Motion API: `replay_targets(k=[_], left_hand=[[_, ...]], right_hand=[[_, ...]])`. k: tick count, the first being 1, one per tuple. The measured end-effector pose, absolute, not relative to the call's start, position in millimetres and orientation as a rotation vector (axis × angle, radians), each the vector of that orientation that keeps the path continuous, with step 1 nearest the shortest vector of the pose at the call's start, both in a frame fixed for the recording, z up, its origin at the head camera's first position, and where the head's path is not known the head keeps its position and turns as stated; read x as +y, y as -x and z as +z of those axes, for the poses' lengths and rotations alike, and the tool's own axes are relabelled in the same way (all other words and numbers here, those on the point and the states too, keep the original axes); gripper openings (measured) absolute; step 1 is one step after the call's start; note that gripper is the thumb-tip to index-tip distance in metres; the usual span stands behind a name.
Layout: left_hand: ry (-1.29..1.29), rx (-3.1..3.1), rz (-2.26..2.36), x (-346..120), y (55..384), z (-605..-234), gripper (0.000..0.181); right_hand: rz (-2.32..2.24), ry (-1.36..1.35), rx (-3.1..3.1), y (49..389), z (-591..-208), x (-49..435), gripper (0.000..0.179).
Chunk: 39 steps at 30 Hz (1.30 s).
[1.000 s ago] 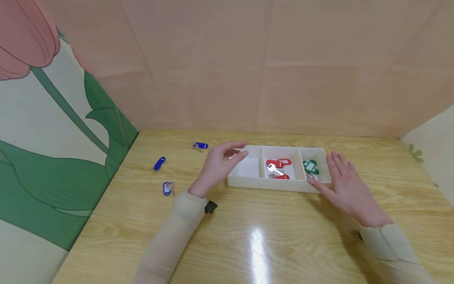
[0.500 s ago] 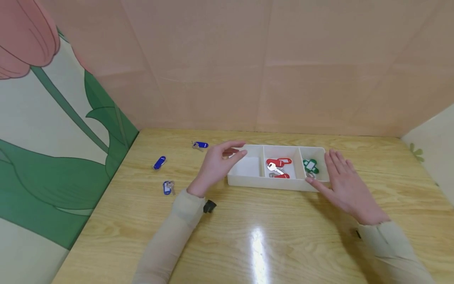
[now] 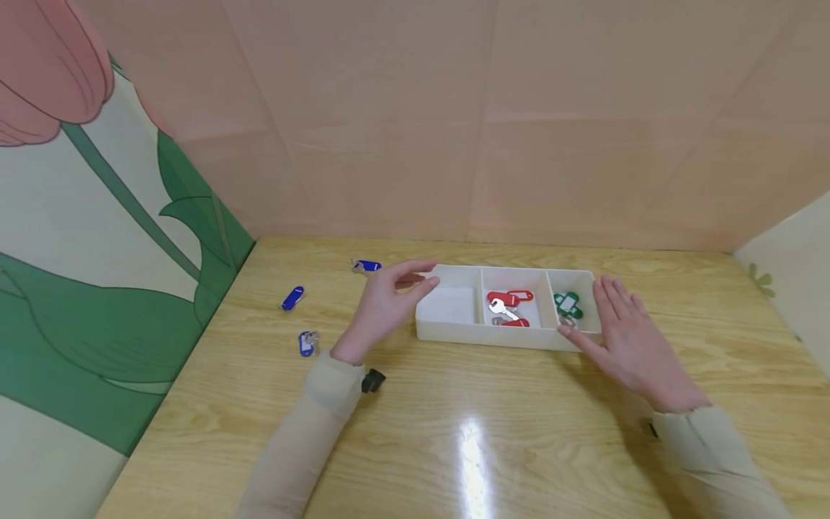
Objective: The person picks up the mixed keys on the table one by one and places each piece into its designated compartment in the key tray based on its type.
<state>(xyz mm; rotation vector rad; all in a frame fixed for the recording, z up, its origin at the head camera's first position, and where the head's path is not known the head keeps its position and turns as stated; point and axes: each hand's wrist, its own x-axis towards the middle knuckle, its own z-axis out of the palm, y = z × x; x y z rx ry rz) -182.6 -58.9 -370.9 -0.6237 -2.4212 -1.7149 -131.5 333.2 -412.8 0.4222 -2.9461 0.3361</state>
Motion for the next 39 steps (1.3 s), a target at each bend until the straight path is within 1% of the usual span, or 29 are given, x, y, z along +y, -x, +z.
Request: replay_targets(k=[7, 24, 39], left_hand=[[0.586, -2.435, -1.694, -68.4, 182.6, -373.9, 0.030], [0.487, -2.541, -1.598, -94.1, 179.1, -379.2, 0.037], [0.427, -2.571, -1.555, -118.0, 176.7, -386.9, 0.037]], right_hand=[[0.338, -0.418, -2.949, 131.6, -413.3, 332.0, 0.100], [0.353, -0.409, -2.959, 132.7, -414.4, 332.3, 0.101], [0.363, -0.412, -2.956, 132.2, -414.4, 332.3, 0.101]])
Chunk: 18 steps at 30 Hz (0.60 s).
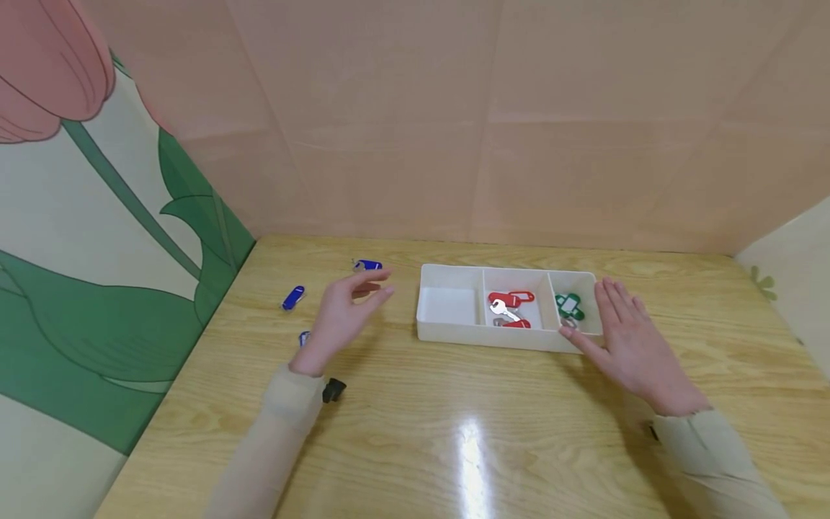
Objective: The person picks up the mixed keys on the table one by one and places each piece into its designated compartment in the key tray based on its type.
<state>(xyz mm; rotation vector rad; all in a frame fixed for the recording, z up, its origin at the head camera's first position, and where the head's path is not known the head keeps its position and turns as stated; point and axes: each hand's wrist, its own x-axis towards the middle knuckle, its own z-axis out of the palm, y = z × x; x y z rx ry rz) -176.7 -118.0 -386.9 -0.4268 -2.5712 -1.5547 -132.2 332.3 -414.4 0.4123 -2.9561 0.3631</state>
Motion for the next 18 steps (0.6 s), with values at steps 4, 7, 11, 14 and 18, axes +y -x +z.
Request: replay_targets(k=[4, 7, 11, 14, 18], left_hand=[[0.419, -2.581, -1.525, -127.6, 177.3, -388.0, 0.038], [0.400, -2.594, -1.491, -136.3, 177.3, -386.2, 0.039], [0.370, -2.604, -1.459, -146.7, 177.1, -382.8, 0.042], [0.372, -2.604, -1.427, -153.4, 178.1, -382.4, 0.042], [0.382, -2.605, -1.378, -161.5, 180.0, -382.6, 0.042]], right_hand=[[0.364, -0.413, -2.954, 131.5, -414.5, 332.5, 0.102], [0.357, -0.412, -2.956, 132.3, -415.2, 333.0, 0.102], [0.355, -0.411, -2.960, 133.3, -415.5, 333.0, 0.102], [0.357, -0.412, -2.956, 133.3, -415.6, 333.3, 0.101], [0.360, -0.413, -2.951, 133.1, -415.3, 333.4, 0.101]])
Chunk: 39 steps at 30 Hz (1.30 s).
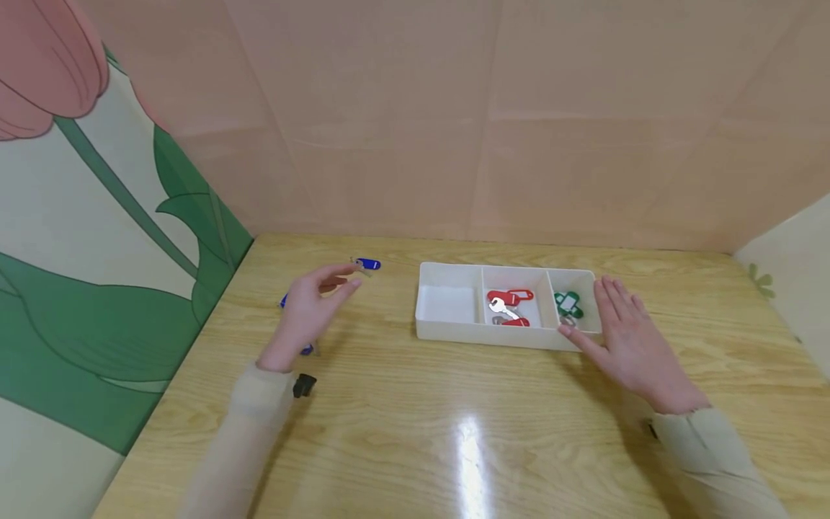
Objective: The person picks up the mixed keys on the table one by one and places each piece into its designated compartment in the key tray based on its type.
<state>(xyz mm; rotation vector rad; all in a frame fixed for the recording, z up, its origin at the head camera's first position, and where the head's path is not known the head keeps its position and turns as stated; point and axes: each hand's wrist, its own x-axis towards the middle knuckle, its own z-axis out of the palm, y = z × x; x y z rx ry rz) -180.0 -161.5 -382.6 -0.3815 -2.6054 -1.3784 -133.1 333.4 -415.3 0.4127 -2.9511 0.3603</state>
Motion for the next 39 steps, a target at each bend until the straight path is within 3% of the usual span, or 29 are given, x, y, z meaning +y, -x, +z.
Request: replay_targets(k=[39], left_hand=[[0.203, -2.759, -1.286, -208.8, 169.7, -383.7, 0.054]], right_hand=[[0.388, -0.412, -2.951, 132.1, -414.5, 332.7, 0.100]])
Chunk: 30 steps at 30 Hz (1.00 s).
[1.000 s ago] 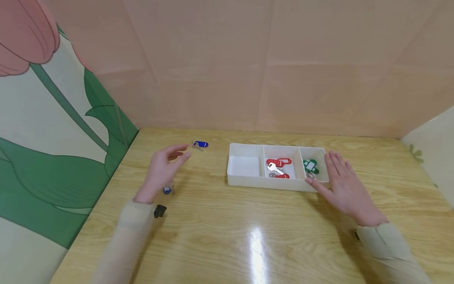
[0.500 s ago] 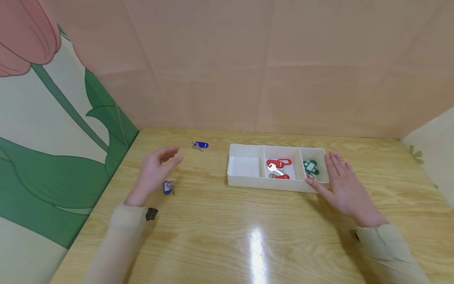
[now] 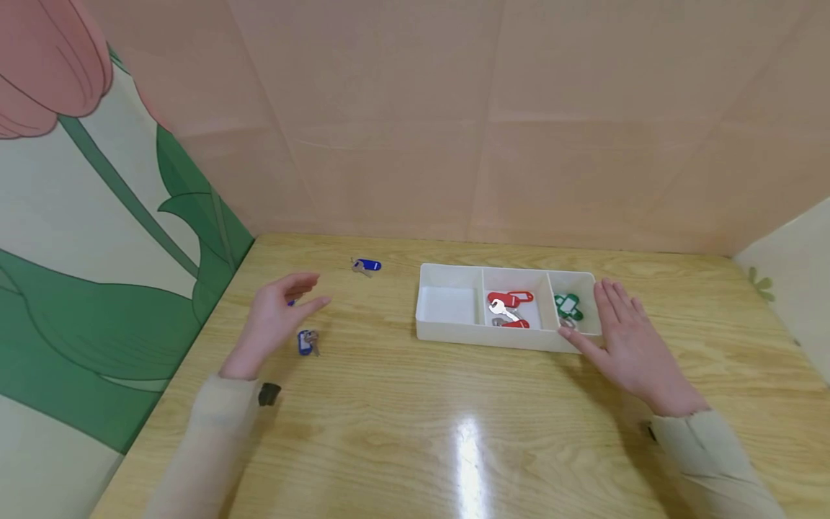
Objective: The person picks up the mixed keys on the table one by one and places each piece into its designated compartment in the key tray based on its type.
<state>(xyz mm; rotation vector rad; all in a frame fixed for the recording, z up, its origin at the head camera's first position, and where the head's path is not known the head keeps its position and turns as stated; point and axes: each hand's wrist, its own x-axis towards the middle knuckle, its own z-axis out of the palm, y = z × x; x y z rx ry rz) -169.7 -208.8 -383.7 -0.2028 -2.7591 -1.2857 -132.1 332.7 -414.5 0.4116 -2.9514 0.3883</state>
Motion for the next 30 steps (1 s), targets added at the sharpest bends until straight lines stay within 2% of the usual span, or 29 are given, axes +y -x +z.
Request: replay_targets(k=[14, 30], left_hand=[[0.201, -2.980, -1.287, -219.7, 168.0, -395.7, 0.061], [0.126, -3.083, -1.228, -228.2, 165.7, -406.4, 0.047]], right_hand=[[0.397, -0.419, -2.941, 132.0, -414.6, 332.6, 0.100], [0.400, -0.423, -2.931, 132.0, -415.0, 333.4, 0.101]])
